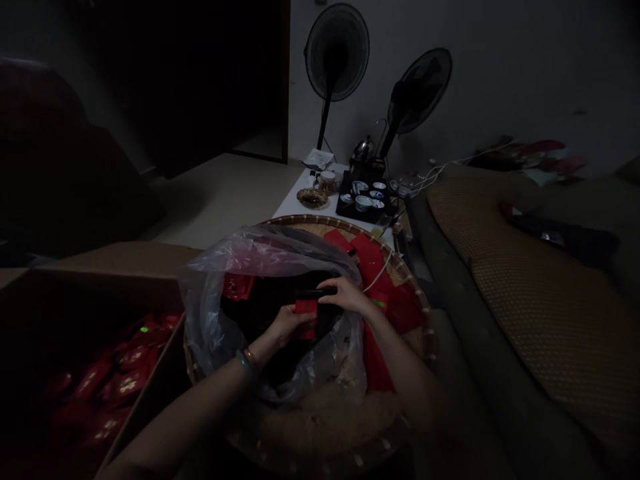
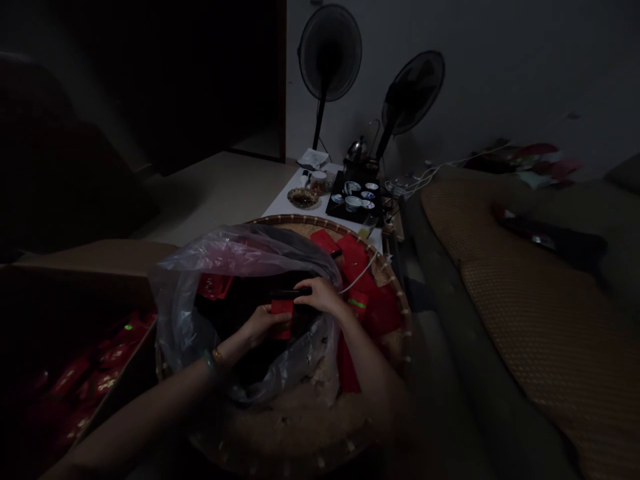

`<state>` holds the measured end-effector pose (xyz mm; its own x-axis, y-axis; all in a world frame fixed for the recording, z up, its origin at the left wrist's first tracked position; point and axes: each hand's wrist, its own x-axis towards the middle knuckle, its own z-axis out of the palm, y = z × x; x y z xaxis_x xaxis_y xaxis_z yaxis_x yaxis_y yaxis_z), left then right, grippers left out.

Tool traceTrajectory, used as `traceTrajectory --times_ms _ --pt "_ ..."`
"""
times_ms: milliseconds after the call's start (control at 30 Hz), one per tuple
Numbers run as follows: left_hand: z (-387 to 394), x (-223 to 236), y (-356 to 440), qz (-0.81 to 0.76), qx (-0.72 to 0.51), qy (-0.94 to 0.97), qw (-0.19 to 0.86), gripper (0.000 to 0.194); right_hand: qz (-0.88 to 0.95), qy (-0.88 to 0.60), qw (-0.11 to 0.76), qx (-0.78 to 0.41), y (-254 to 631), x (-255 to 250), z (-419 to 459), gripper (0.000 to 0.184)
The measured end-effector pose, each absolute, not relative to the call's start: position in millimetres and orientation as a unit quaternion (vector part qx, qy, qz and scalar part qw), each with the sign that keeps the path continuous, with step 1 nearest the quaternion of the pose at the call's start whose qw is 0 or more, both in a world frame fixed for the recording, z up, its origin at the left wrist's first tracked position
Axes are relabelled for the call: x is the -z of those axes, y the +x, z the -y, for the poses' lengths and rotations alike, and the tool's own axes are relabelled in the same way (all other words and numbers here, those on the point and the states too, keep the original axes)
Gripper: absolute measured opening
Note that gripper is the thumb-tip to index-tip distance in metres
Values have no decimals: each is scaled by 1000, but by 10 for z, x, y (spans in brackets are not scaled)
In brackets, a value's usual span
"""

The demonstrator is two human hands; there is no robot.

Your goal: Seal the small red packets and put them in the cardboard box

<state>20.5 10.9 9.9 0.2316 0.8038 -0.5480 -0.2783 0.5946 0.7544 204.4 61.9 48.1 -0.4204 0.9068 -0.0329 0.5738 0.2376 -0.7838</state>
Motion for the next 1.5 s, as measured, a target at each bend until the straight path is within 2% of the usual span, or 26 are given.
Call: traceTrajectory --times_ms 200,333,467,600,700,833,1100,1333,1500 --pt "-92 -95 161 -509 -357 259 739 45 733 -511 278 -351 2060 -404 -736 43" --pt "-29 -95 128 -502 -352 253 748 43 753 -543 271 -255 1969 -344 -757 47" --pt "25 -147 107 -499 -353 254 749 41 752 -546 311 -196 1801 -373 -616 29" --pt "86 -239 93 -500 -340 257 754 43 741 -515 337 -269 1625 -436 -384 19" --pt "143 -328 75 -486 -347 274 754 44 723 -507 347 -317 1537 -453 -238 5" --pt "184 -416 20 -480 -429 290 708 48 720 -504 343 -331 1497 -473 -105 8" --pt "271 -476 -80 -521 -474 329 629 29 672 -511 332 -421 1540 -459 112 12" --pt "347 -533 -104 -527 -497 311 615 35 569 -567 365 -471 1497 -438 210 21" --pt "363 -393 -135 -502 -497 302 640 36 529 -545 332 -560 1476 -335 277 29"
